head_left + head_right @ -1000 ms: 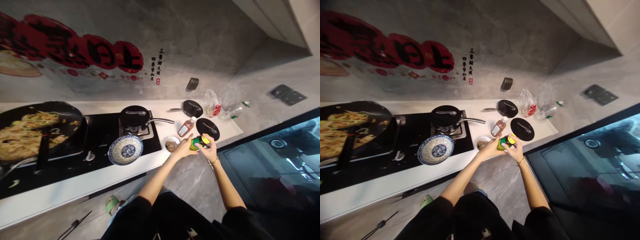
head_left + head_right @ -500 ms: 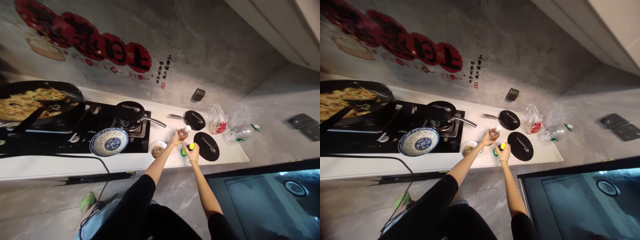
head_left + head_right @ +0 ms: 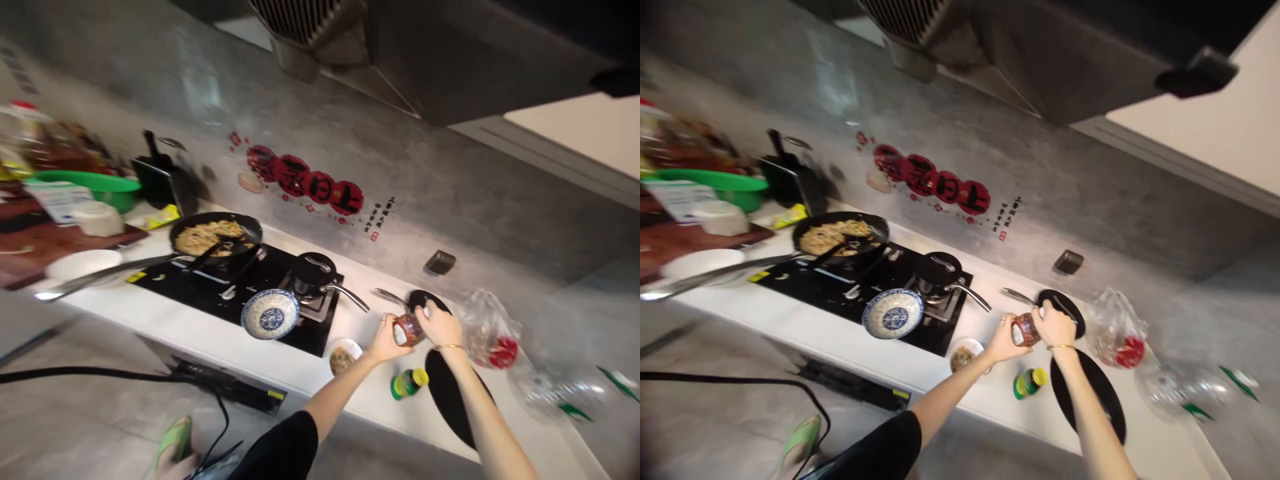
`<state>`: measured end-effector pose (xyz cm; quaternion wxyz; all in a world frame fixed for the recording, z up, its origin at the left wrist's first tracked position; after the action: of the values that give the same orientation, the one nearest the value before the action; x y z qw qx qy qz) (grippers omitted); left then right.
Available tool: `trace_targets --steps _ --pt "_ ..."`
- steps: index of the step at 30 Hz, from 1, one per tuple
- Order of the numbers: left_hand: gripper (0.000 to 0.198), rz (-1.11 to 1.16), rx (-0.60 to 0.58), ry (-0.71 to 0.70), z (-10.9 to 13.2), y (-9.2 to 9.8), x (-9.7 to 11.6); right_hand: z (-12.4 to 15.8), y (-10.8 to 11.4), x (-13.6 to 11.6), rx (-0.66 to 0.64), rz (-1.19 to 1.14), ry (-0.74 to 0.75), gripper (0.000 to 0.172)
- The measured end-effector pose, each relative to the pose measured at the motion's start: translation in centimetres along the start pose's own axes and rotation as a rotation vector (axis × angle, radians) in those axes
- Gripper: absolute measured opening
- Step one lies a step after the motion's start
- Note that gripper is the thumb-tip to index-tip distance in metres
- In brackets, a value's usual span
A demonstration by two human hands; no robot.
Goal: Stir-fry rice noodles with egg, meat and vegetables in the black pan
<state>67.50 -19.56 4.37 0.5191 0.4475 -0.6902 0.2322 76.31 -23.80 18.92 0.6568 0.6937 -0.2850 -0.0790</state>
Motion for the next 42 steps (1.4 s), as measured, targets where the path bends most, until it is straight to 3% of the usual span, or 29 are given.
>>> trace_targets --steps 3,8,13,17,20,22,25,28,32,36,39,42 --pt "0.105 0.085 0.033 -0.064 1.5 3.8 4.0 1.4 5.9 -2.1 0.105 0.043 0.201 0.045" --pt "0.094 0.049 0.131 0.05 5.2 13.2 8.7 2.8 13.1 -9.6 0.211 0.084 0.494 0.043" --pt "0.093 -0.001 0.215 0.021 8.3 24.3 10.3 3.6 17.1 -19.3 0.399 -0.081 0.753 0.041" --pt "0.089 0.125 0.121 -0.047 11.0 33.4 10.5 4.6 20.5 -27.9 0.487 -0.312 1.142 0.039" --pt "0.089 0.219 -0.027 -0.062 13.1 40.7 11.0 5.6 23.8 -33.8 0.409 -0.52 1.483 0.038" --pt "0.092 0.236 -0.104 -0.057 14.3 46.0 11.5 6.4 26.4 -37.2 0.303 -0.641 1.624 0.031" --pt "0.094 0.139 -0.138 -0.028 15.6 54.3 12.5 7.5 30.0 -41.9 0.12 -0.796 1.66 0.03" --pt "0.093 -0.037 -0.136 0.069 16.1 62.0 13.4 8.3 32.1 -46.0 -0.056 -0.933 1.627 0.031" --pt "0.092 -0.149 -0.264 0.208 16.0 69.7 14.0 7.4 31.4 -49.6 -0.194 -1.262 1.414 0.03" --pt "0.091 -0.052 -0.46 0.246 16.5 74.2 13.2 4.5 27.1 -50.1 -0.17 -1.602 1.055 0.031" --pt "0.091 -0.089 -0.358 0.211 17.5 76.5 12.2 4.2 20.1 -50.7 -0.089 -1.658 0.807 0.037" --pt "0.092 -0.283 -0.082 0.172 18.0 78.5 11.4 7.2 9.3 -53.5 -0.052 -1.587 0.478 0.033"
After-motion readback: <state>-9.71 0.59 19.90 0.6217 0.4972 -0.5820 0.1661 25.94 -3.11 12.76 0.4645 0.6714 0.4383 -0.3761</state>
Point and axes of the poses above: each hand's wrist, its own z-axis away from the middle knuckle, its own y-axis out of the back of the hand, x = y × z, the point moved 2 cm from there along -z, towards the middle knuckle, and after that the axes turned 2 degrees about z, right-handed, at the moved point
